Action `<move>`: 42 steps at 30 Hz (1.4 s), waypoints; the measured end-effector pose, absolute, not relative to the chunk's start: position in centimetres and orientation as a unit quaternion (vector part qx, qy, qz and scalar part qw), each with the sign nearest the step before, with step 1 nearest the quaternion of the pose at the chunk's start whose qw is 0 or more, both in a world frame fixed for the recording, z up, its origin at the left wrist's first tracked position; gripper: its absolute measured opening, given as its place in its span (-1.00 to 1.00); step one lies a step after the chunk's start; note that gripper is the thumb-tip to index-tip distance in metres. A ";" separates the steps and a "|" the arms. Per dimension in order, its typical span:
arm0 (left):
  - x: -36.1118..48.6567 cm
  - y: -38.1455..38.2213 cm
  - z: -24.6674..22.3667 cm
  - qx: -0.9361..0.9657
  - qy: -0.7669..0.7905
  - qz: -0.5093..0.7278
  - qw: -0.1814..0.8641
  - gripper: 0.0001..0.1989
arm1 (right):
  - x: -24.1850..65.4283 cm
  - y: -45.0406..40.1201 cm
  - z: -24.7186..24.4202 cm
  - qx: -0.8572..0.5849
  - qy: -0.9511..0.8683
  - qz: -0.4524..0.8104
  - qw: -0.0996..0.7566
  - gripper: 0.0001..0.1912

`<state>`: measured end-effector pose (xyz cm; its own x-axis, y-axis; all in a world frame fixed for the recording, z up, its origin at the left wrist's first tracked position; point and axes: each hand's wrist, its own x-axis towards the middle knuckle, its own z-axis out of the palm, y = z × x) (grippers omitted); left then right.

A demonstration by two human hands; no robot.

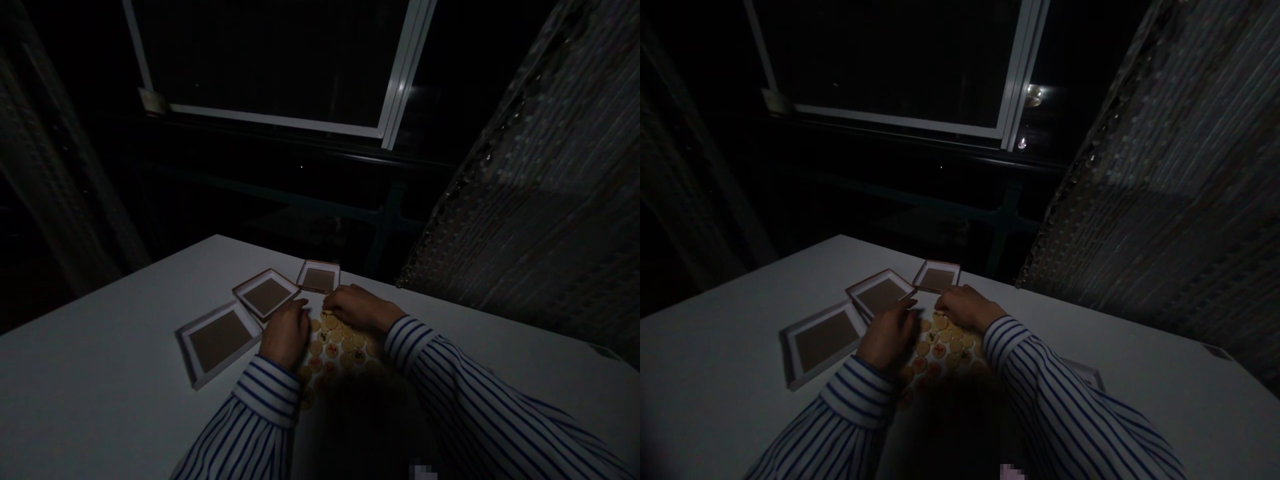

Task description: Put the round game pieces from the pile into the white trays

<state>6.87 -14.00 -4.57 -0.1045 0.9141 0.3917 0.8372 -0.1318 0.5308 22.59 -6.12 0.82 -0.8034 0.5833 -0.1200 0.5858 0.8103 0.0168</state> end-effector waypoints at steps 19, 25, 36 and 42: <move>7.0 -14.0 -4.5 0.663 0.653 0.361 0.056 -0.67 | 23.5 -4.9 0.7 0.366 0.864 -0.319 -0.132 -0.67; 7.2 -13.9 -4.6 0.668 0.629 0.391 0.068 -0.68 | 23.2 -5.5 0.6 0.361 0.812 -0.426 -0.169 -0.62; 7.5 -14.0 -4.3 0.658 0.592 0.458 0.087 -0.70 | 21.7 -7.3 1.8 0.372 0.752 -0.509 -0.193 -0.69; 7.5 -14.1 -3.8 0.647 0.580 0.485 0.100 -0.73 | 20.9 -7.6 1.7 0.364 0.752 -0.509 -0.207 -0.74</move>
